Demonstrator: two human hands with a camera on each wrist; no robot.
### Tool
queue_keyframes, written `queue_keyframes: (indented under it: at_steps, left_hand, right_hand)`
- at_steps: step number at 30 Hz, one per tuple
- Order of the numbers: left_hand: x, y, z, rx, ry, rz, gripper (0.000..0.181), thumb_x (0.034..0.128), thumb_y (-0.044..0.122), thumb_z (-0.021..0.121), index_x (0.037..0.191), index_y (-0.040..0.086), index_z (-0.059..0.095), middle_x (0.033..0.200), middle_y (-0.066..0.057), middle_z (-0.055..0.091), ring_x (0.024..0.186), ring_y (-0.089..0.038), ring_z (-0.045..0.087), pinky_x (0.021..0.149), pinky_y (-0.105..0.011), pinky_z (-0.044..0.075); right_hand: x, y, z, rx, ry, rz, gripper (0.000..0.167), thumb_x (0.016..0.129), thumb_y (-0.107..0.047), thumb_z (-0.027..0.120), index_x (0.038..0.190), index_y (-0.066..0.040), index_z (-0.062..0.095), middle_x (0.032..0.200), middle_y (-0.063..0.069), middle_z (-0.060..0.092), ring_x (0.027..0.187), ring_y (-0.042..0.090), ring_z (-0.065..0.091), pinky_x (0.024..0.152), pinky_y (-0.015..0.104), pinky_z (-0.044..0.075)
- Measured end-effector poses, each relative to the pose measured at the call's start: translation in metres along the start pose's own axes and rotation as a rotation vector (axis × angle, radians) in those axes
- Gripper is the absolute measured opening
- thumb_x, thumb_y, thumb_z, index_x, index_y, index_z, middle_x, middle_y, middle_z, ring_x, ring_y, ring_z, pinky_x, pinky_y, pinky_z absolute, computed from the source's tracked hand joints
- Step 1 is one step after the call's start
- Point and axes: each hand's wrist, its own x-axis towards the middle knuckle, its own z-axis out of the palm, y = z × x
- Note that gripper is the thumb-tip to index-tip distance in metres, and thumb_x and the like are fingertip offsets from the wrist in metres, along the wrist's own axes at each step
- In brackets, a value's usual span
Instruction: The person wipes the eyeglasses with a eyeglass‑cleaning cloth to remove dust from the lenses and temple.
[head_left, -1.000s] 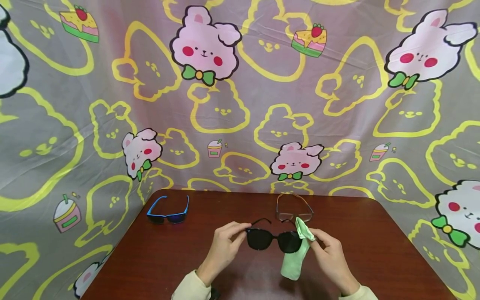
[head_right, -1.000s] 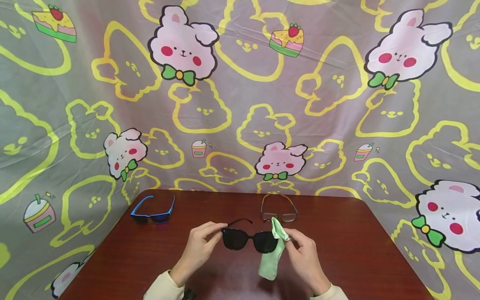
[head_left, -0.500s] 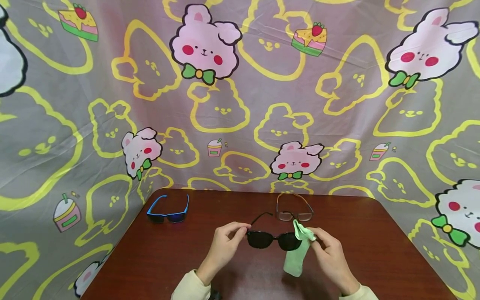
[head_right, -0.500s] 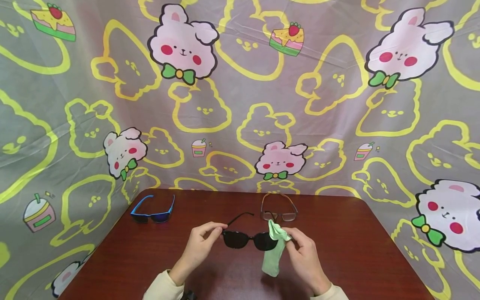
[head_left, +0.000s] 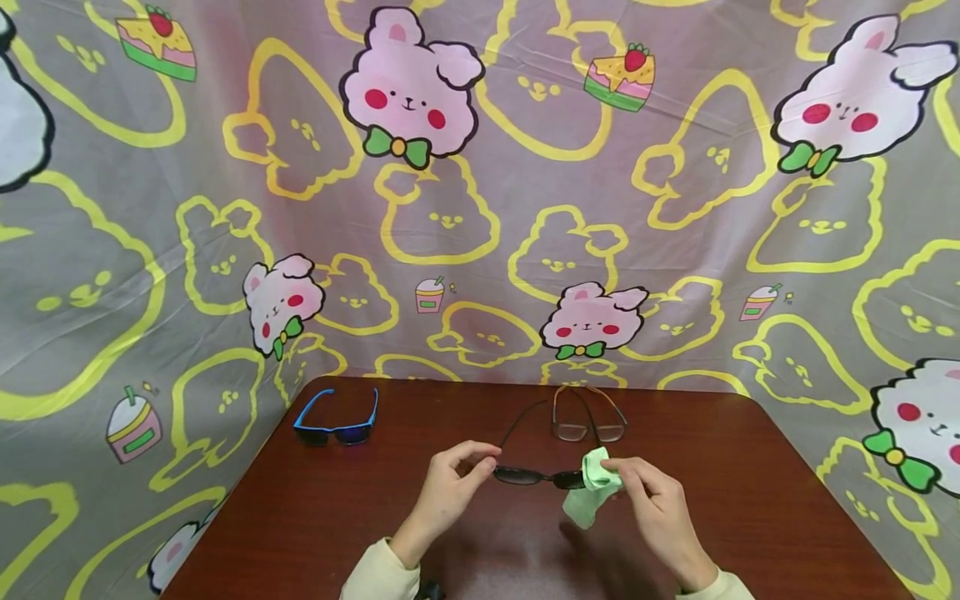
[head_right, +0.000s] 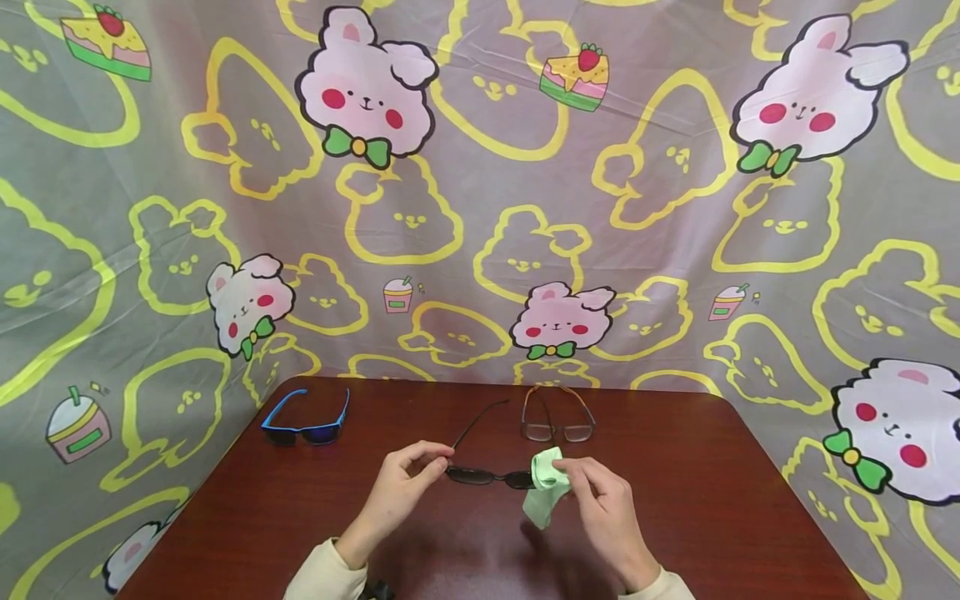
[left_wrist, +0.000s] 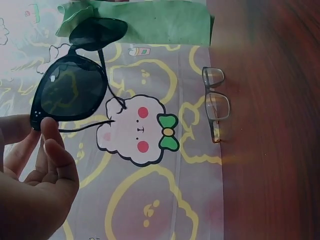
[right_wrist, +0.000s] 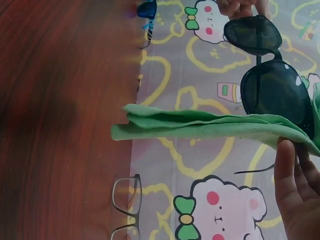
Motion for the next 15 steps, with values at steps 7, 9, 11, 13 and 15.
queue_keyframes:
  at_steps: [7, 9, 11, 13, 15]
  left_hand:
    - [0.0, 0.0, 0.001, 0.013, -0.019, 0.026, 0.013, 0.0868, -0.005, 0.062, 0.099, -0.007, 0.065, 0.088, -0.019, 0.065, 0.073, -0.011, 0.058, 0.061, -0.025, 0.049]
    - [0.0, 0.0, 0.001, 0.018, -0.017, 0.011, 0.012, 0.0869, -0.004, 0.062, 0.098, -0.004, 0.065, 0.087, -0.018, 0.065, 0.074, -0.012, 0.058, 0.061, -0.025, 0.049]
    - [0.0, 0.0, 0.001, 0.022, -0.014, -0.012, 0.011, 0.0871, -0.003, 0.063, 0.098, -0.002, 0.065, 0.087, -0.017, 0.066, 0.075, -0.012, 0.058, 0.062, -0.025, 0.048]
    - [0.0, 0.0, 0.001, 0.024, -0.012, -0.034, 0.011, 0.0869, -0.002, 0.063, 0.098, -0.002, 0.064, 0.086, -0.015, 0.065, 0.076, -0.013, 0.059, 0.063, -0.025, 0.048]
    - [0.0, 0.001, 0.001, 0.028, -0.01, -0.051, 0.013, 0.0866, -0.002, 0.064, 0.099, -0.003, 0.063, 0.086, -0.014, 0.065, 0.077, -0.013, 0.059, 0.064, -0.026, 0.048]
  right_hand:
    - [0.006, -0.026, 0.002, -0.026, 0.072, 0.075, 0.016, 0.09, 0.011, 0.054, 0.093, 0.004, 0.068, 0.083, 0.007, 0.068, 0.065, 0.012, 0.062, 0.057, 0.022, 0.05]
    - [0.006, -0.028, 0.002, -0.008, 0.063, 0.105, 0.017, 0.091, 0.01, 0.053, 0.093, 0.005, 0.068, 0.082, 0.007, 0.068, 0.065, 0.014, 0.063, 0.058, 0.023, 0.051]
    - [0.006, -0.028, 0.001, -0.015, 0.06, 0.138, 0.017, 0.092, 0.008, 0.053, 0.093, 0.003, 0.069, 0.081, 0.006, 0.068, 0.065, 0.014, 0.063, 0.059, 0.022, 0.05]
    - [0.005, -0.027, 0.001, -0.046, 0.065, 0.161, 0.015, 0.091, 0.005, 0.056, 0.091, 0.001, 0.07, 0.08, 0.005, 0.068, 0.067, 0.012, 0.062, 0.06, 0.021, 0.049]
    - [0.005, -0.028, 0.002, -0.078, 0.083, 0.188, 0.012, 0.088, 0.005, 0.061, 0.088, -0.001, 0.071, 0.077, 0.004, 0.068, 0.065, 0.01, 0.06, 0.058, 0.02, 0.047]
